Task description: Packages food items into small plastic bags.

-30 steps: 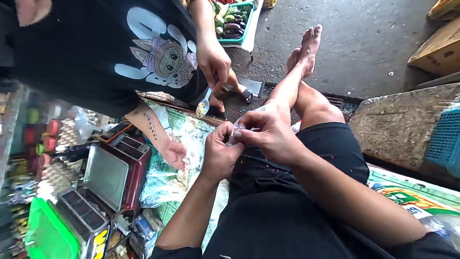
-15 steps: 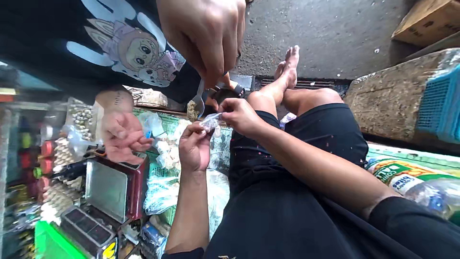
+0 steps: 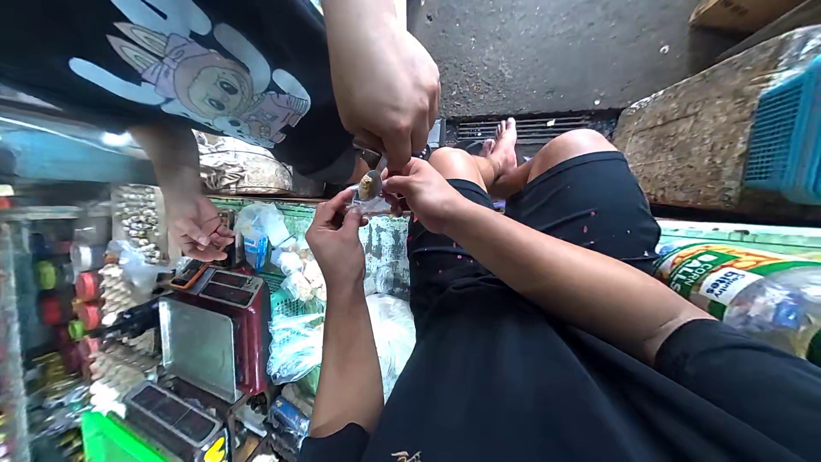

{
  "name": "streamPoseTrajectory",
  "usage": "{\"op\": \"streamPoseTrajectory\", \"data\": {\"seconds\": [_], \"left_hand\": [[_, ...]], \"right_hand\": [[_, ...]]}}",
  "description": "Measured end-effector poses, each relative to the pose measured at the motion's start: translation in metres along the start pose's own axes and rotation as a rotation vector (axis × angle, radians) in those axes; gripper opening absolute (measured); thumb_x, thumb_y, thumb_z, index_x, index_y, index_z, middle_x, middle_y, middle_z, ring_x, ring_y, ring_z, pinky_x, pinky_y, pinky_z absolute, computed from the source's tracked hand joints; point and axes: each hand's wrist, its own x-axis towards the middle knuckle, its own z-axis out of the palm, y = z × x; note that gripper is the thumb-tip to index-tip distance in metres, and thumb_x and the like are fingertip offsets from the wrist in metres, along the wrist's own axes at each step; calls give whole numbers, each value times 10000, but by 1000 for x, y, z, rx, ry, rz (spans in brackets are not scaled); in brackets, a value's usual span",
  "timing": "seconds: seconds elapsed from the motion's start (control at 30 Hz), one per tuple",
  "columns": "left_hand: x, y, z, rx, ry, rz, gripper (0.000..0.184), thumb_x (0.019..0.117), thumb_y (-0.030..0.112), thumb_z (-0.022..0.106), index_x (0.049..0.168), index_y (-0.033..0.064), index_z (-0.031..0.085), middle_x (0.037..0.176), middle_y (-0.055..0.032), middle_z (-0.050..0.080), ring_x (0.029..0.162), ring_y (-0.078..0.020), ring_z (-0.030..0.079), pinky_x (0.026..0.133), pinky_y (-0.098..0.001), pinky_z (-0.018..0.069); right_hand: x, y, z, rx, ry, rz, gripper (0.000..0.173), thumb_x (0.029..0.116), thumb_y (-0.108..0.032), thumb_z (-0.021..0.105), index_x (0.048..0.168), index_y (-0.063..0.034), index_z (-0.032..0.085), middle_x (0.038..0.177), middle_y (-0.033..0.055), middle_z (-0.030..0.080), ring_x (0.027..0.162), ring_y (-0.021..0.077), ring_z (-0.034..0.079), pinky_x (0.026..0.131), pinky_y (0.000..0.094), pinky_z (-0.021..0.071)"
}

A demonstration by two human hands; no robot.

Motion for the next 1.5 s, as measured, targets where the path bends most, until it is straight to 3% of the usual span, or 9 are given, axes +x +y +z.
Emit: {"op": "streamPoseTrajectory", "data": {"seconds": [0.17, 0.4, 0.77, 0.93, 1.03, 1.23, 1.33, 1.43, 1.5], "left_hand": [[2, 11, -1, -19, -31, 32, 205, 908, -72, 651, 1069, 51, 683, 1003, -42, 681, 777, -131, 668, 701, -309, 607], [3, 19, -3, -135, -63, 110, 380, 931, -91, 634, 1263, 54, 519, 1153, -105, 720, 988, -216, 726, 769, -350, 623], [1, 24, 0, -146, -23, 213, 261, 913, -60, 604, 1128, 85, 579, 1008, -3, 640, 925, -105, 635, 830, -281, 556], [-1, 27, -2, -194, -29, 180, 262, 925, -68, 580, 1147, 71, 579, 1022, -29, 655, 941, -155, 680, 869, -369, 602], [-2, 28, -2, -170, -28, 194, 236, 926, -67, 579, 1118, 67, 604, 992, -18, 640, 914, -124, 647, 847, -315, 574], [2, 31, -4, -169, -32, 294, 236, 917, -56, 578, 1116, 68, 610, 971, -8, 652, 861, -128, 662, 795, -328, 598], [12, 48, 0, -239, -166, 373, 267, 898, -65, 569, 1094, 105, 636, 988, 30, 667, 882, -98, 659, 825, -304, 588], [30, 80, 5, -228, -412, 389, 214, 912, 9, 596, 1061, 147, 662, 987, 52, 686, 876, -101, 683, 830, -320, 609], [42, 105, 19, -216, -549, 431, 206, 910, 41, 617, 1089, 136, 656, 981, 49, 691, 847, -103, 686, 798, -309, 613]], "right_hand": [[2, -2, -3, -53, 7, -73, 82, 992, -8, 504, 1027, -41, 570, 788, 60, 590, 579, 119, 531, 519, 266, 471], [-4, -10, -5, -176, -35, -220, 70, 969, 1, 530, 1004, -13, 590, 806, 82, 614, 627, 138, 587, 548, 277, 510], [-18, -23, -11, -291, -113, -282, 77, 972, 0, 557, 1001, -7, 627, 845, 84, 647, 720, 143, 636, 637, 288, 551], [-19, -22, -11, -360, -80, -339, 86, 955, 0, 580, 999, -12, 652, 852, 74, 671, 722, 127, 645, 632, 276, 551], [-19, -21, -12, -347, -71, -349, 81, 953, 2, 581, 998, -8, 648, 859, 79, 674, 728, 131, 652, 647, 281, 562], [-22, -30, -30, -159, -204, -343, 173, 992, -24, 562, 1155, 16, 605, 946, 101, 694, 758, 146, 676, 649, 297, 588], [-14, -32, -63, -509, -76, -405, 294, 930, -34, 612, 1223, -18, 622, 1091, 97, 706, 917, 155, 696, 780, 331, 603], [-15, -48, -69, -940, -187, -369, 630, 845, -205, 798, 1420, -122, 555, 1312, 86, 638, 1062, 180, 663, 843, 398, 586], [-13, -60, -60, -1192, -296, -349, 622, 847, -344, 820, 1391, -137, 601, 1234, 97, 647, 1061, 221, 656, 905, 480, 567]]}}
